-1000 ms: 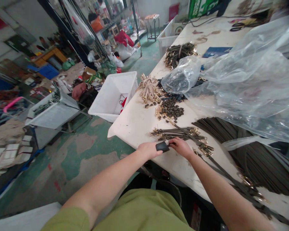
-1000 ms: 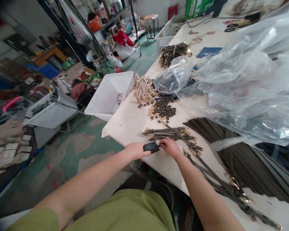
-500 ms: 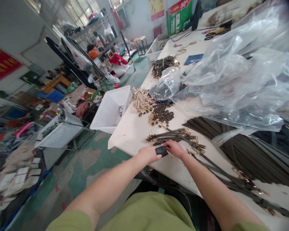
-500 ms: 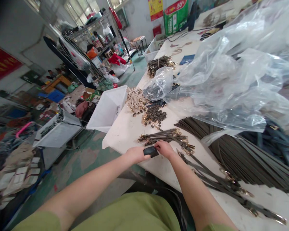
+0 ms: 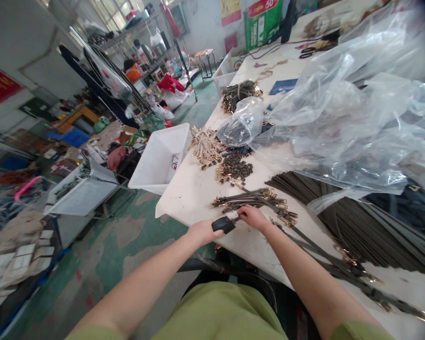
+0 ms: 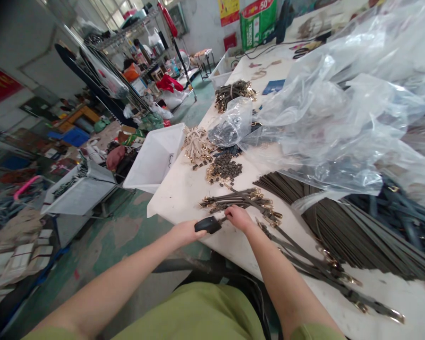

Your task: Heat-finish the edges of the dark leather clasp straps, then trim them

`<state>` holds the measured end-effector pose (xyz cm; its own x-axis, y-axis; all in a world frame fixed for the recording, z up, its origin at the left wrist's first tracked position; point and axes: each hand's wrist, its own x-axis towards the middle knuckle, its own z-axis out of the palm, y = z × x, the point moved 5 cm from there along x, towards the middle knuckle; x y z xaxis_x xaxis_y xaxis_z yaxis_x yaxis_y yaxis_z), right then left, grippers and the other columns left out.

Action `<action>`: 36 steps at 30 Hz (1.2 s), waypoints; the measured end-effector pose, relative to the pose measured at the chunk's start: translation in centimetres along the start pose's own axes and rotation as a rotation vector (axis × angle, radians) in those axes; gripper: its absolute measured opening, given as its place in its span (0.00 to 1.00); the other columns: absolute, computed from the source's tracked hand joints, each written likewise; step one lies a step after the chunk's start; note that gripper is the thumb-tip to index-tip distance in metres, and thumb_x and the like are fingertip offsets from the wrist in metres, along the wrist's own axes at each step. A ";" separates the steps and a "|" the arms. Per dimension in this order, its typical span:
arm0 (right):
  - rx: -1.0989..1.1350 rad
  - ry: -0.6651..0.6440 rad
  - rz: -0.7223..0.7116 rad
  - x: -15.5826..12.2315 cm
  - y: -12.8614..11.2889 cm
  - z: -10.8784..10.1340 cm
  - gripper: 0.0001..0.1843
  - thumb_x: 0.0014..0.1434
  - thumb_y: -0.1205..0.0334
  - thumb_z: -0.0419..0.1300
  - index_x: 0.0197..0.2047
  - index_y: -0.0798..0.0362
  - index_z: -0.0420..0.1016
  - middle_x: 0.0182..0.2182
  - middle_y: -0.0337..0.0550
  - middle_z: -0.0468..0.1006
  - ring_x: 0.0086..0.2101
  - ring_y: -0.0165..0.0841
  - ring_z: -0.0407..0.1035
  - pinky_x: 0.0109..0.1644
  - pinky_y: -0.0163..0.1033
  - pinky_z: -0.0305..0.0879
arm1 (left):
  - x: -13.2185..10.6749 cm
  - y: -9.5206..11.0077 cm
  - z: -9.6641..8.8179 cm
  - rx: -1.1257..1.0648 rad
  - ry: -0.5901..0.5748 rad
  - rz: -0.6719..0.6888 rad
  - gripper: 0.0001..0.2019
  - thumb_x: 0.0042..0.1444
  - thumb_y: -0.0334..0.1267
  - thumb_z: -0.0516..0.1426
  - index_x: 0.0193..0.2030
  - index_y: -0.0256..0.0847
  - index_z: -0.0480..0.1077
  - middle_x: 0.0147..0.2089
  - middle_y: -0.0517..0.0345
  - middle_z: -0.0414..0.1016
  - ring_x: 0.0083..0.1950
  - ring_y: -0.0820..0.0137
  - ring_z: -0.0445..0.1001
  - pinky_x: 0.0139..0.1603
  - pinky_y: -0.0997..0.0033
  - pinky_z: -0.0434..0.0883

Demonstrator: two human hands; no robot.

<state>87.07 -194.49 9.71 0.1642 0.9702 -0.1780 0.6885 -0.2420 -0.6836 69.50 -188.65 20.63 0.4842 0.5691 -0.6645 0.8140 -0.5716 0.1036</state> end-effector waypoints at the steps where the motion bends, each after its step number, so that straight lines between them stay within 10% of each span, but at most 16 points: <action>1: -0.009 0.006 0.003 0.0 0.0 0.1 0.09 0.51 0.65 0.52 0.34 0.50 0.72 0.34 0.40 0.70 0.34 0.29 0.65 0.39 0.32 0.56 | -0.7 -1.0 0.2 0.002 0.010 -0.022 0.25 0.47 0.59 0.48 0.43 0.43 0.69 0.40 0.48 0.75 0.41 0.57 0.72 0.38 0.65 0.67; 11: -0.089 -0.029 -0.007 0.4 0.4 1.4 0.08 0.48 0.62 0.56 0.34 0.50 0.71 0.33 0.39 0.69 0.35 0.29 0.64 0.39 0.32 0.55 | -0.9 -0.6 1.3 -0.018 0.060 -0.023 0.27 0.47 0.62 0.46 0.45 0.46 0.68 0.42 0.53 0.74 0.43 0.58 0.72 0.41 0.64 0.67; 18: -0.125 -0.035 0.036 0.2 0.0 1.2 0.09 0.50 0.60 0.55 0.35 0.50 0.72 0.33 0.40 0.69 0.35 0.29 0.65 0.39 0.32 0.56 | -3.8 -5.4 2.3 -0.115 0.054 -0.077 0.24 0.49 0.58 0.47 0.47 0.49 0.66 0.42 0.56 0.75 0.42 0.62 0.72 0.35 0.71 0.66; 28: -0.513 -0.213 -0.173 0.0 -5.3 1.4 0.04 0.51 0.64 0.56 0.33 0.53 0.69 0.35 0.46 0.69 0.38 0.37 0.64 0.38 0.38 0.54 | -5.5 -6.7 2.7 -0.196 0.076 -0.046 0.24 0.49 0.58 0.47 0.50 0.52 0.64 0.43 0.57 0.75 0.42 0.62 0.73 0.35 0.71 0.66; 36: -0.309 -0.167 -0.050 -1.9 -3.6 4.1 0.08 0.51 0.67 0.53 0.37 0.54 0.66 0.34 0.43 0.66 0.33 0.31 0.63 0.36 0.34 0.55 | -6.2 -7.4 3.4 -0.200 0.040 -0.041 0.23 0.49 0.57 0.48 0.48 0.50 0.66 0.40 0.56 0.75 0.40 0.61 0.73 0.34 0.70 0.66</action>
<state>81.40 -195.56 9.59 0.0250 0.9595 -0.2807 0.8783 -0.1551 -0.4522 59.38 -189.97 21.41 0.4587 0.6145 -0.6419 0.8787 -0.4210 0.2249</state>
